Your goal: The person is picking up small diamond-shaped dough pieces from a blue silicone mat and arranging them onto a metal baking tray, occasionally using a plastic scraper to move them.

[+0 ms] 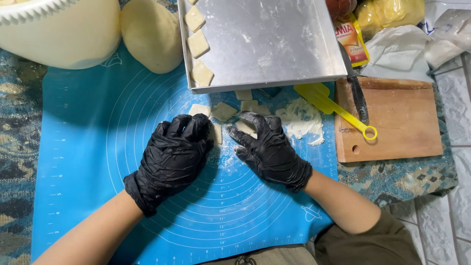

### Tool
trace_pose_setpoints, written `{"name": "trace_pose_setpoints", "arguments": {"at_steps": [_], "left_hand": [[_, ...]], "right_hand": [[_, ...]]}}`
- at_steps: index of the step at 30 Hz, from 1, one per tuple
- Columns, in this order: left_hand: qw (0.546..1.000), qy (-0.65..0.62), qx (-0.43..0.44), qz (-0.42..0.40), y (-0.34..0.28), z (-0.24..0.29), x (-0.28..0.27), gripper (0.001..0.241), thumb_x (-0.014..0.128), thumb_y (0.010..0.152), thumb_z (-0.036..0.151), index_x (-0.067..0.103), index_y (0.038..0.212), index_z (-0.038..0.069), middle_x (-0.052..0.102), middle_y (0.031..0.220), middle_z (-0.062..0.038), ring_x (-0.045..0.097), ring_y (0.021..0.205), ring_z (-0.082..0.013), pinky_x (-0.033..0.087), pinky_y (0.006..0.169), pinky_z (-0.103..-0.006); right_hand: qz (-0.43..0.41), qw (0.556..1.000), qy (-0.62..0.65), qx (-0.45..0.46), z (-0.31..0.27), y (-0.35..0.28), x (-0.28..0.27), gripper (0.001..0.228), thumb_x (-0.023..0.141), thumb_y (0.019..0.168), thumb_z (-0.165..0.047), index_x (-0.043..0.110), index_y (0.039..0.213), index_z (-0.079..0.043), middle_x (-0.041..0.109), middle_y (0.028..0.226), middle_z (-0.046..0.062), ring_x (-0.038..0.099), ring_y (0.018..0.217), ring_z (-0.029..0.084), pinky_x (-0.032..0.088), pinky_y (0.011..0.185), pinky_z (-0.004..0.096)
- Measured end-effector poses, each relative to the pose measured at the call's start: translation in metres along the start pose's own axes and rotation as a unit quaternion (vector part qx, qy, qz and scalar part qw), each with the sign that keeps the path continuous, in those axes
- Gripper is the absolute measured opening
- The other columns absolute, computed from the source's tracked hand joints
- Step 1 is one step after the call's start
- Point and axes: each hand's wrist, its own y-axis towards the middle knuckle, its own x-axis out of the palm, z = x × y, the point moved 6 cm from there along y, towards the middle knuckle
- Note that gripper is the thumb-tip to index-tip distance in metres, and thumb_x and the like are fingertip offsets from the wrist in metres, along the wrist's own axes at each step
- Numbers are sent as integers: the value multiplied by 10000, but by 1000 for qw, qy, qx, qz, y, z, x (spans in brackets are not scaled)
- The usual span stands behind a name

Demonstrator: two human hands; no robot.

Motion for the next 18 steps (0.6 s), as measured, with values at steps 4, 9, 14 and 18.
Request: {"name": "trace_pose_setpoints", "arguments": {"at_steps": [4, 9, 14, 18], "left_hand": [[995, 23, -35, -96, 1, -24, 7, 377, 381, 1038, 587, 643, 1197, 368, 628, 1301, 60, 573, 1282, -262, 482, 996, -466], [978, -99, -182, -19, 3, -28, -18, 305, 539, 1048, 441, 710, 1200, 240, 660, 1238, -172, 610, 1128, -469, 518, 906, -614], [993, -51, -111, -4, -7, -39, 2, 289, 532, 1009, 465, 665, 1230, 336, 640, 1209, -9, 618, 1172, -348, 533, 918, -518], [982, -117, -149, 14, -4, -27, -10, 327, 555, 1019, 433, 698, 1222, 220, 667, 1215, -176, 590, 1145, -504, 495, 922, -673]], "right_hand": [[14, 999, 40, -26, -6, 11, 3, 496, 639, 1013, -374, 562, 1481, -230, 476, 1489, 215, 467, 1283, 458, 428, 1042, 568], [15, 999, 21, 48, 17, 1, 61, 641, 553, 930, -568, 529, 1495, -266, 453, 1534, 158, 455, 1329, 398, 382, 1077, 602], [-1, 979, -62, 193, 22, 14, 78, 928, 463, 762, -927, 491, 1528, -404, 430, 1614, 47, 441, 1462, 302, 374, 1158, 567], [-17, 981, -35, 188, 8, 27, 57, 851, 474, 810, -839, 525, 1509, -356, 421, 1605, 109, 406, 1452, 365, 335, 1142, 597]]}}
